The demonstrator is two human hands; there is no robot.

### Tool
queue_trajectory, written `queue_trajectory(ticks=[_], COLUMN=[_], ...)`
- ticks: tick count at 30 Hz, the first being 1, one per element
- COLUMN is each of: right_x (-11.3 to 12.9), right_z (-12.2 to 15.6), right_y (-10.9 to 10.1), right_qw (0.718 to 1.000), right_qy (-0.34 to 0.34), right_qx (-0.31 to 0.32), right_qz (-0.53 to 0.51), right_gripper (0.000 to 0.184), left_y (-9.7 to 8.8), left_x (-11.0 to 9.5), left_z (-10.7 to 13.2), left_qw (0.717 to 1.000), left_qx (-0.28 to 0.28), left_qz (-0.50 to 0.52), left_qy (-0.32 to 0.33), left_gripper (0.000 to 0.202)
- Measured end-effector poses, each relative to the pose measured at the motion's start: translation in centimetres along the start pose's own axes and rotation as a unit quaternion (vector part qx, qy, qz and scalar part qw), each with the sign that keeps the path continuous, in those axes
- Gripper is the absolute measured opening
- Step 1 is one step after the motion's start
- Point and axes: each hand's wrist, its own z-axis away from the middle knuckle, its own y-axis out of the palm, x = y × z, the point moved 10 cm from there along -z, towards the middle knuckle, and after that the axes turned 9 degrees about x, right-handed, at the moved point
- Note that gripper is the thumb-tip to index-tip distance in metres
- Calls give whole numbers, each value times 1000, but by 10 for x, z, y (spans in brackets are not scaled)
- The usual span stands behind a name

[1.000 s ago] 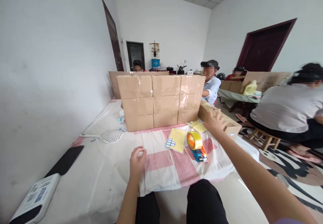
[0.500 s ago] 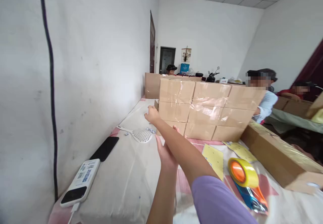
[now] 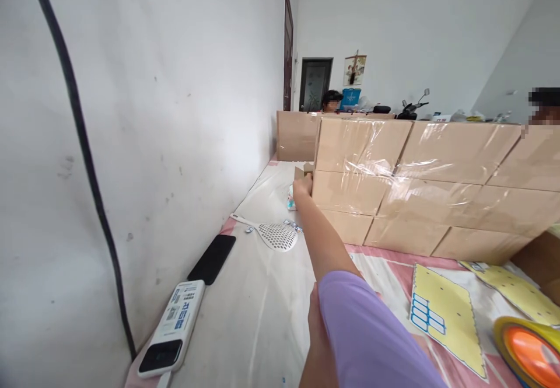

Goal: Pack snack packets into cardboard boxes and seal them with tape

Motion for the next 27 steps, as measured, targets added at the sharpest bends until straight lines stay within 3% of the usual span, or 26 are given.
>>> queue_trajectory(ticks=[4, 8, 12, 14, 16, 18, 20, 21, 24, 27], right_x=[12, 44, 67, 60, 38, 3, -36, -57, -121, -169], right_z=[16, 43, 96, 131, 173, 220, 268, 291, 354, 396], right_y=[-27, -52, -78, -90, -98, -98, -87, -78, -45, -7], right_qw=[994, 970, 919, 898, 877, 858, 847, 848, 850, 859], right_qy=[-50, -164, -290, -334, -368, -385, -390, -376, -290, -175], right_qx=[-93, -164, -253, -284, -308, -323, -321, -323, -367, -411], right_qz=[35, 77, 79, 38, -24, -102, -165, -188, -244, -250], right_gripper=[34, 36, 32, 30, 32, 36, 36, 38, 35, 26], left_y=[13, 25, 43, 54, 58, 58, 61, 65, 80, 83], left_x=[13, 23, 32, 53, 86, 114, 132, 138, 141, 120], left_z=[4, 3, 2, 5, 13, 27, 42, 49, 61, 59], left_qw=[999, 998, 985, 956, 899, 822, 763, 749, 766, 789], left_qx=[16, 33, 97, 155, 217, 274, 326, 349, 374, 351], left_qz=[17, -9, -144, -248, -359, -458, -508, -511, -467, -464], left_qy=[-48, -44, 6, -33, -125, -199, -230, -237, -233, -199], left_gripper=[84, 72, 61, 59, 59, 56, 51, 49, 56, 58])
